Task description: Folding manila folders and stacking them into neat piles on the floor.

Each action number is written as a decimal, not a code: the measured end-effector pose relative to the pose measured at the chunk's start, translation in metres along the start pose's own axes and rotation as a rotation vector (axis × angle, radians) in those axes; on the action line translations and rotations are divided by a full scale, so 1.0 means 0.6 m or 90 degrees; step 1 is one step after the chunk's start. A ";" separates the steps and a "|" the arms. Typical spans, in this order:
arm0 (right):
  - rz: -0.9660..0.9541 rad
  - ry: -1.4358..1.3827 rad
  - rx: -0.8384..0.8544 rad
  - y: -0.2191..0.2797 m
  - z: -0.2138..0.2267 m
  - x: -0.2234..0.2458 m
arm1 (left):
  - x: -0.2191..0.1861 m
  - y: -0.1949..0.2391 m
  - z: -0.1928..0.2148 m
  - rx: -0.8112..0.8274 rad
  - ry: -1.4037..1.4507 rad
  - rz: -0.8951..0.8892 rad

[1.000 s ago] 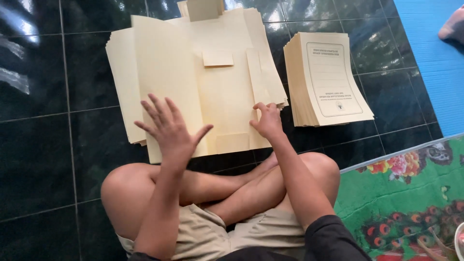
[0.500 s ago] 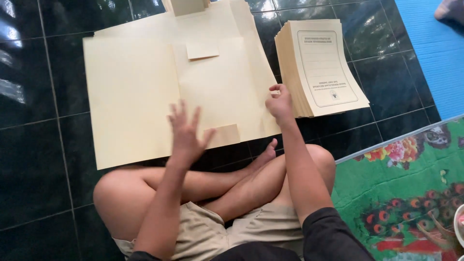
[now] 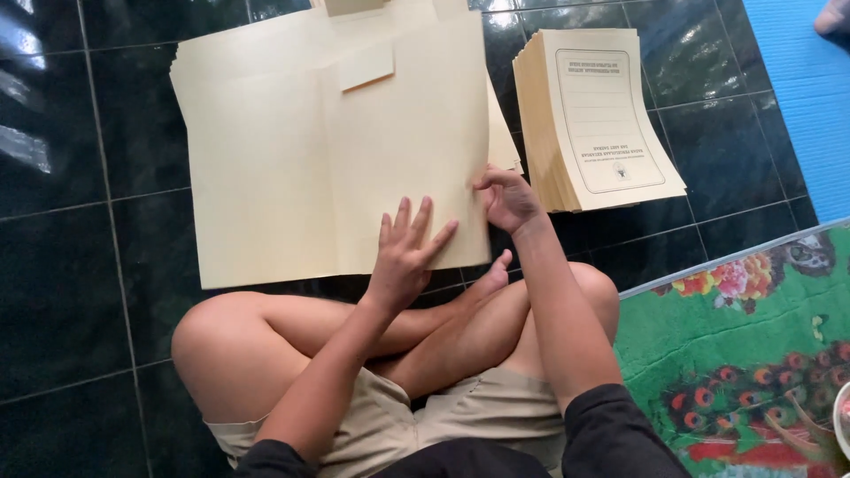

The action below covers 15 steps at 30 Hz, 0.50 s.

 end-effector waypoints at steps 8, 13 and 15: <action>0.016 0.003 0.008 0.012 -0.004 0.032 | 0.006 0.011 0.045 0.001 -0.037 -0.149; 0.043 -0.029 0.015 -0.022 0.051 0.060 | -0.030 -0.006 0.098 0.033 0.018 -0.211; 0.055 -0.129 0.001 -0.055 0.102 0.071 | -0.017 0.010 0.073 0.086 0.034 -0.261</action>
Point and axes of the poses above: each hand's wrist, its own y-axis away from the middle knuckle, its own z-axis out of the back of the hand, x = y × z, the point moved 1 cm from there along -y, towards the middle knuckle, and after that the axes turned 4 degrees about -x, right-handed, at the moved point
